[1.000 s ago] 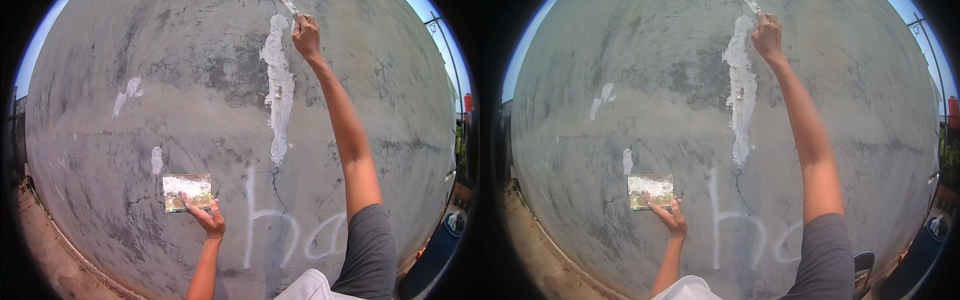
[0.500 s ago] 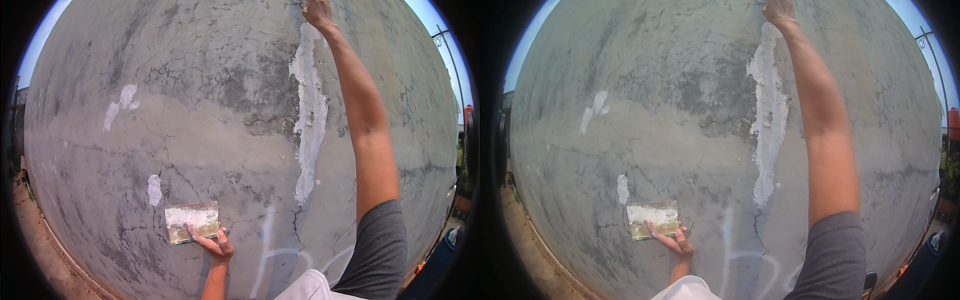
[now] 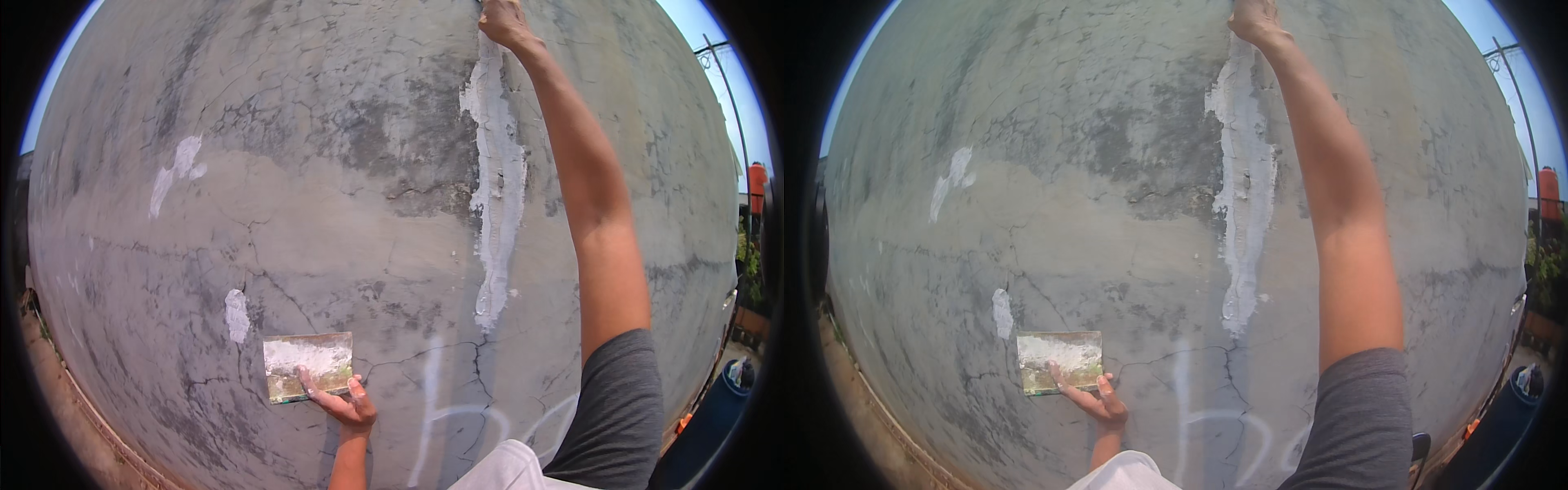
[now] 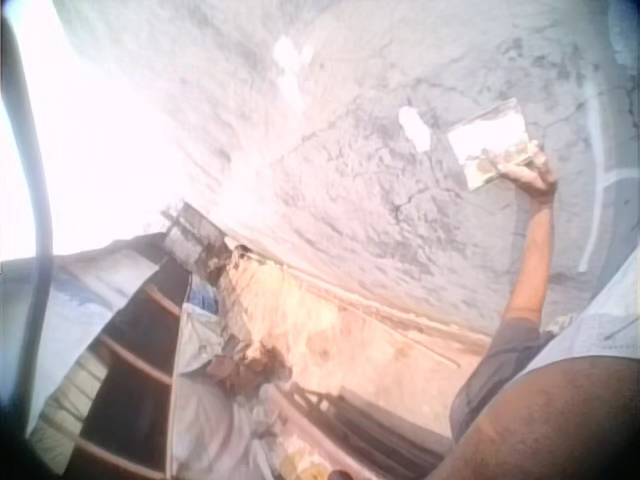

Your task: The person uses a putty knife and a hawk to apply white plaster to a cracked concrete wall. They repeatedly scoop plaster from a red bowl, transfer it to the hawk, and spread it over cracks and patches on the wall surface.

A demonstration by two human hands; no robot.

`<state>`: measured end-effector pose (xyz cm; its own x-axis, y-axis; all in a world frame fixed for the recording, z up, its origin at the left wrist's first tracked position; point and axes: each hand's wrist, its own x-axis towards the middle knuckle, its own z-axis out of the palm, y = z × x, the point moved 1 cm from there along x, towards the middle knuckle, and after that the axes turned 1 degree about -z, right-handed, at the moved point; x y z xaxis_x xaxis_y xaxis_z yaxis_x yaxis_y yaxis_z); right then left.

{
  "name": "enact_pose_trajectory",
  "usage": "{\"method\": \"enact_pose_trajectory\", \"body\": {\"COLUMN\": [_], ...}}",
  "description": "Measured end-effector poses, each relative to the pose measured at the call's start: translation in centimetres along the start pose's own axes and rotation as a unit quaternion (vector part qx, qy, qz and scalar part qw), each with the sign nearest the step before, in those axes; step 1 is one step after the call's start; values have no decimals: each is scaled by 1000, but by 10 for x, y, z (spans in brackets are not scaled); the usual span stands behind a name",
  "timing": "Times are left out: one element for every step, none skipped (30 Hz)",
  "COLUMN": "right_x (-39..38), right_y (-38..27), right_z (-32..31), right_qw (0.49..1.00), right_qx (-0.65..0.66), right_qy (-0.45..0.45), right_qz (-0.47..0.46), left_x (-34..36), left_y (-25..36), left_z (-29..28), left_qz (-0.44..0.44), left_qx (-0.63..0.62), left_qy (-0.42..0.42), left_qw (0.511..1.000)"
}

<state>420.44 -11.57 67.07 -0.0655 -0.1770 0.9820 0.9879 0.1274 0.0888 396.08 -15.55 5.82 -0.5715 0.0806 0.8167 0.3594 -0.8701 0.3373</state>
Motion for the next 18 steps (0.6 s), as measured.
{"method": "enact_pose_trajectory", "body": {"right_x": [-4, -7, -13, -14, -16, -19, -22, -25, -28, -29, -29, -29, -26, -23, -19, -18, -18, -28], "right_y": [-3, -5, -11, -12, -13, -15, -15, -16, -19, -19, -20, -22, -22, -23, -24, -24, -24, -28], "right_z": [-4, -10, -18, -29, -39, -47, -57, -66, -80, -91, -103, -112, -124, -133, -142, -148, -151, -157], "right_qw": [999, 998, 996, 995, 994, 994, 993, 992, 991, 991, 990, 989, 988, 988, 988, 988, 988, 988], "right_qx": [14, 27, 22, 16, 12, 11, 9, 7, 8, 8, 8, 17, 20, 21, 29, 37, 49, 57], "right_qy": [-29, -57, -82, -100, -106, -112, -116, -118, -120, -123, -126, -127, -125, -124, -120, -117, -111, -107], "right_qz": [14, 28, 21, 15, 5, -9, -23, -35, -49, -61, -70, -80, -86, -91, -96, -98, -98, -93], "left_x": [0, 0, 1, 1, 2, 2, 1, 1, 1, 1, 1, 2, 1, 1, 1, 1, 1, -2], "left_y": [-2, -3, -2, -1, -1, -1, -3, -3, -2, -1, 1, 3, 5, 7, 6, 5, 4, 1], "left_z": [0, 0, -2, -1, 0, -1, -2, -2, -4, -4, -4, -8, -7, -8, -8, -8, -9, -7], "left_qz": [1, 3, 6, 9, 11, 8, 6, 3, 9, 14, 18, 10, 0, -11, 2, 15, 28, 32], "left_qx": [6, 10, 9, 2, -6, -7, -8, -9, -7, -6, -5, -5, -13, -19, -9, 3, 17, -12], "left_qy": [0, 1, 0, -2, -4, -5, -7, -9, -10, -12, -14, -18, -24, -31, -24, -18, -12, -16], "left_qw": [1000, 1000, 1000, 1000, 1000, 1000, 1000, 1000, 1000, 1000, 1000, 1000, 1000, 999, 1000, 1000, 999, 999]}}
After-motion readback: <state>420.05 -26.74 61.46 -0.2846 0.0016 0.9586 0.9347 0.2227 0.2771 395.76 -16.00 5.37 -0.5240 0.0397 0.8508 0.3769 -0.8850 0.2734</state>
